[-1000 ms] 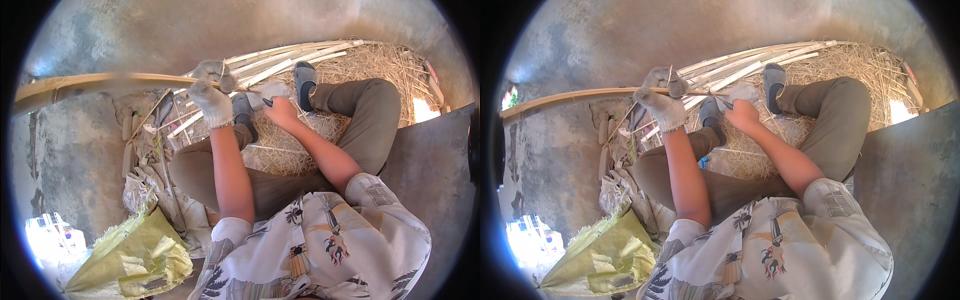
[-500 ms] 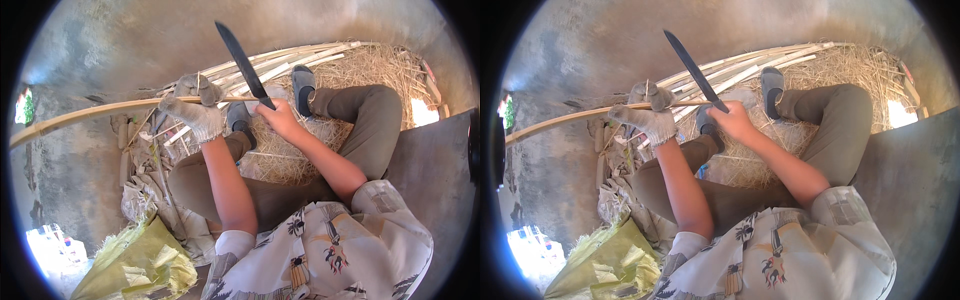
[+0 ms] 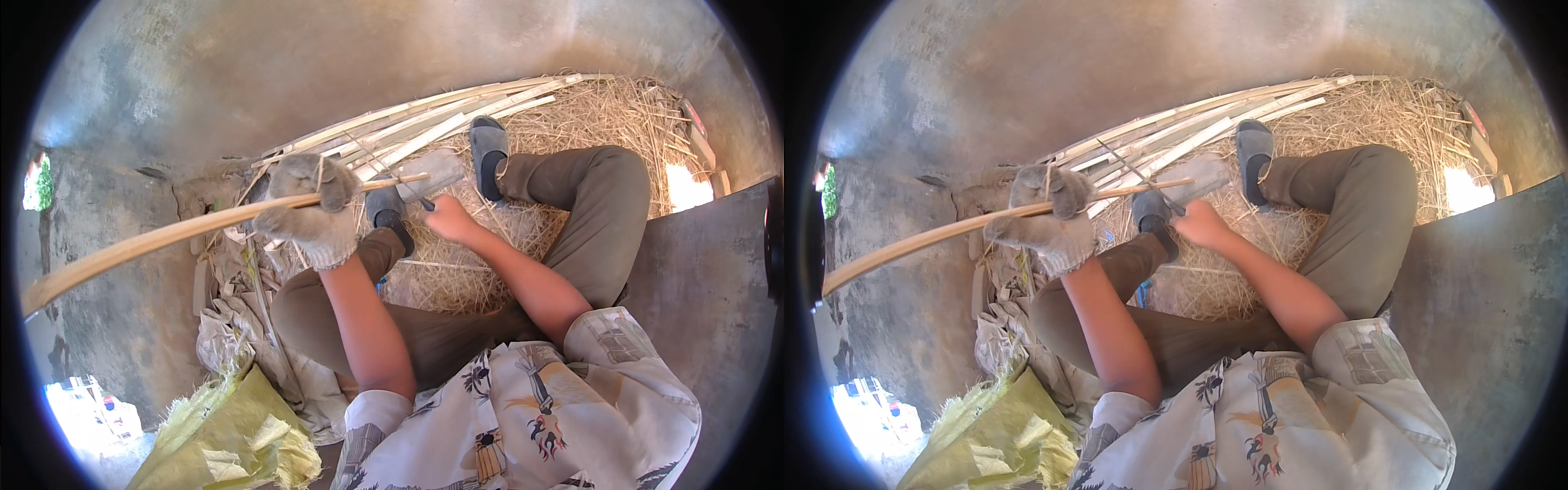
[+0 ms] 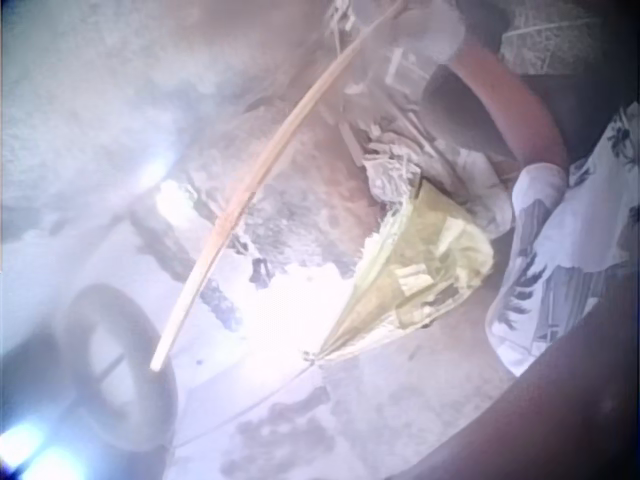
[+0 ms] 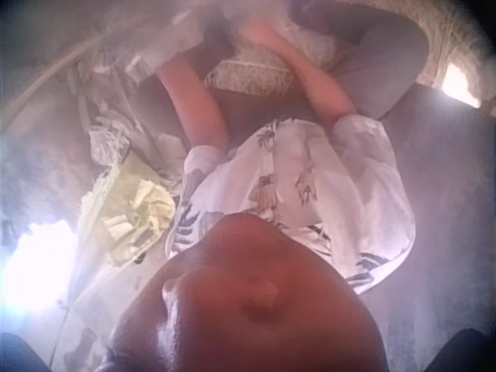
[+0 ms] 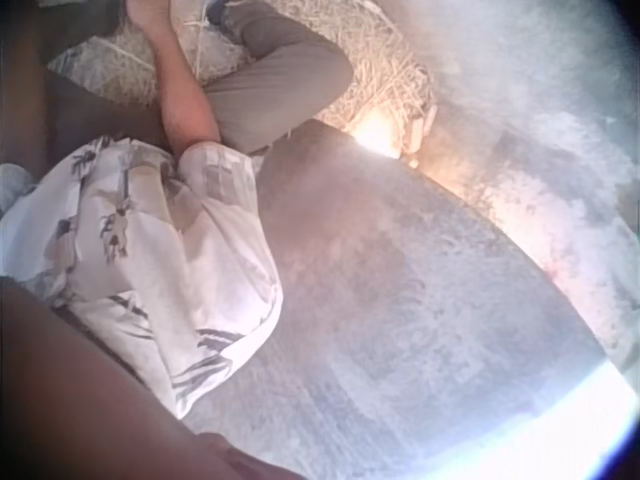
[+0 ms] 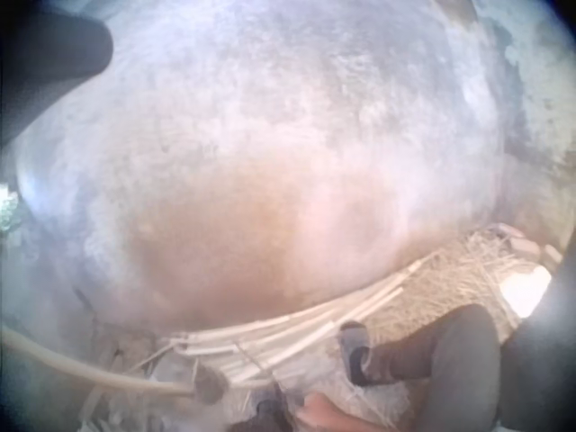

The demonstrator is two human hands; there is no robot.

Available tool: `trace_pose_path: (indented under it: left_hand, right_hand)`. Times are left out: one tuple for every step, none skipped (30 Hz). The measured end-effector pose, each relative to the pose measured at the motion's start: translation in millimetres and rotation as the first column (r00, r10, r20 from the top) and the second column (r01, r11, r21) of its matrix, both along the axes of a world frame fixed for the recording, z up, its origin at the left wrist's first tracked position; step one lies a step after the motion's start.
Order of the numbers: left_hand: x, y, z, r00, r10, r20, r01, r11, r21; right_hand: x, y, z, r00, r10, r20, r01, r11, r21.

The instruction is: The person sits on the ground and uses a large knife to split a long bamboo pole into thin strips. They hold the bamboo with gloved hands and repeatedly strike it with the knife to separate the sections.

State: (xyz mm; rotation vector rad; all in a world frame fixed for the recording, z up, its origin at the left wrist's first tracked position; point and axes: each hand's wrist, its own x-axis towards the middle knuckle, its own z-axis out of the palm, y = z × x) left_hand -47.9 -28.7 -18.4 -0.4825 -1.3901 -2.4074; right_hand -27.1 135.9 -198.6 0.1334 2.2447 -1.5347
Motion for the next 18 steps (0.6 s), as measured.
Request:
trace_pose_path:
  left_hand:
    - [1.6,-0.2,4.2,1.000,0.007,0.000,-0.007,1.000,0.007]
    - [4.7,3.9,7.4,0.994,0.110,-0.003,-0.110,0.993,-0.037]
    - [5.3,5.0,8.2,0.993,0.118,-0.002,-0.118,0.992,-0.039]
    - [5.3,5.8,8.7,0.992,0.126,-0.001,-0.126,0.991,-0.042]
    - [4.8,6.8,8.7,0.991,0.134,-0.001,-0.133,0.990,-0.045]
    - [3.8,6.5,6.0,0.990,0.141,0.004,-0.140,0.987,-0.074]
    - [-0.3,6.9,1.5,0.989,0.148,0.008,-0.146,0.984,-0.104]
    - [-1.4,6.2,-3.2,0.988,0.154,0.012,-0.151,0.979,-0.134]
    - [-0.9,4.6,-5.1,0.994,0.103,0.028,-0.100,0.990,-0.098]
    - [-1.4,3.9,-8.3,0.998,0.046,0.040,-0.044,0.997,-0.057]
    - [-2.3,2.2,-12.9,0.999,-0.010,0.050,0.011,1.000,-0.016]
    - [-6.4,-5.1,-22.9,0.998,0.014,0.058,-0.014,1.000,-0.004]
    - [-5.8,-2.3,-20.3,0.999,-0.007,0.053,0.008,1.000,-0.025]
    - [-3.7,0.1,-15.9,0.998,-0.026,0.049,0.028,0.999,-0.045]
    - [-0.8,1.2,-10.5,0.998,-0.038,0.041,0.041,0.997,-0.071]
    - [-1.6,4.6,-13.0,0.998,0.048,0.038,-0.045,0.996,-0.081]
    - [-0.7,7.7,-17.5,0.990,0.134,0.046,-0.129,0.987,-0.095]
    - [-4.1,14.5,-5.9,0.999,0.034,-0.018,-0.036,0.984,-0.174]
  right_hand:
    - [-0.9,-3.7,3.2,0.999,-0.027,0.040,0.031,0.996,-0.088]
    - [1.0,-8.8,6.2,0.995,-0.050,0.082,0.064,0.983,-0.174]
    - [3.9,-11.9,7.8,0.989,-0.066,0.131,0.099,0.961,-0.259]
    - [0.4,-11.1,2.1,0.972,-0.027,0.232,0.115,0.920,-0.374]
    - [-5.7,-9.5,-6.1,0.945,0.025,0.325,0.143,0.865,-0.481]
    - [-4.5,-11.5,-6.3,0.905,0.095,0.415,0.181,0.797,-0.576]
    - [0.2,-13.9,-6.7,0.951,0.019,0.309,0.135,0.874,-0.467]
    - [5.9,-15.5,-7.2,0.981,-0.040,0.187,0.104,0.933,-0.344]
    - [7.4,-16.3,1.0,0.996,-0.080,0.046,0.088,0.974,-0.211]
    - [7.7,-13.8,10.7,0.997,-0.062,-0.053,0.058,0.996,-0.071]
    - [8.7,-15.9,18.4,0.986,-0.061,-0.158,0.047,0.995,-0.088]
    - [15.1,-21.2,25.4,0.966,-0.059,-0.251,0.034,0.994,-0.103]
    - [18.0,-22.9,32.5,0.937,-0.055,-0.346,0.019,0.994,-0.109]
    - [20.0,-21.7,40.4,0.922,-0.074,-0.380,0.049,0.996,-0.074]
    - [21.8,-21.6,53.5,0.905,-0.086,-0.417,0.074,0.996,-0.046]
    - [23.7,-22.4,60.0,0.886,-0.096,-0.454,0.098,0.995,-0.018]
    - [25.6,-22.4,28.8,0.933,-0.106,-0.345,0.121,0.992,0.022]
    - [19.7,-14.5,-20.9,0.958,-0.138,-0.250,0.158,0.985,0.064]
